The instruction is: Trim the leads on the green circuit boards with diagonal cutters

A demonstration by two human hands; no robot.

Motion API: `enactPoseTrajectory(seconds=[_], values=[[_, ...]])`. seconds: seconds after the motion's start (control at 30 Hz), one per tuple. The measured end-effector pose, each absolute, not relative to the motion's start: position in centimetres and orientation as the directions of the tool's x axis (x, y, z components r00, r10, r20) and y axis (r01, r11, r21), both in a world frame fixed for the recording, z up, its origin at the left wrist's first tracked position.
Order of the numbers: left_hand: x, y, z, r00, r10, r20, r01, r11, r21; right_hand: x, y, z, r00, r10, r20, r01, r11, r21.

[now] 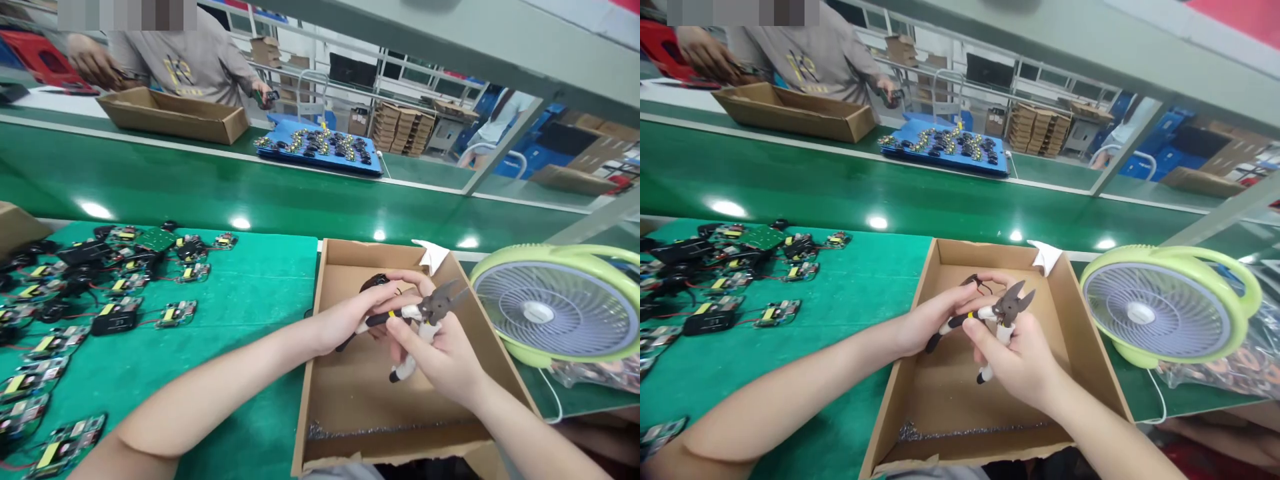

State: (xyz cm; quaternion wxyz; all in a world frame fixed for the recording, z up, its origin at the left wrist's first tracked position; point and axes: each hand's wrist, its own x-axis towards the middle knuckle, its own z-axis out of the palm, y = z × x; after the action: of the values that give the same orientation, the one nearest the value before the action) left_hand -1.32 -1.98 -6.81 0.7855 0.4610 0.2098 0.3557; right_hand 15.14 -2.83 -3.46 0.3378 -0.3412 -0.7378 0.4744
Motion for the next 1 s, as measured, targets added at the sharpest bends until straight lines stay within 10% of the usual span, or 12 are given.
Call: enactPoseTrajectory(seconds=[1.0], values=[[-1.5, -2.2, -7.4, 0.601, 0.798, -0.036, -0.403, 0.342, 0.849, 16.1, -2.9, -2.7, -0.516, 0.788, 0.336, 0.270, 0.521, -0.809]])
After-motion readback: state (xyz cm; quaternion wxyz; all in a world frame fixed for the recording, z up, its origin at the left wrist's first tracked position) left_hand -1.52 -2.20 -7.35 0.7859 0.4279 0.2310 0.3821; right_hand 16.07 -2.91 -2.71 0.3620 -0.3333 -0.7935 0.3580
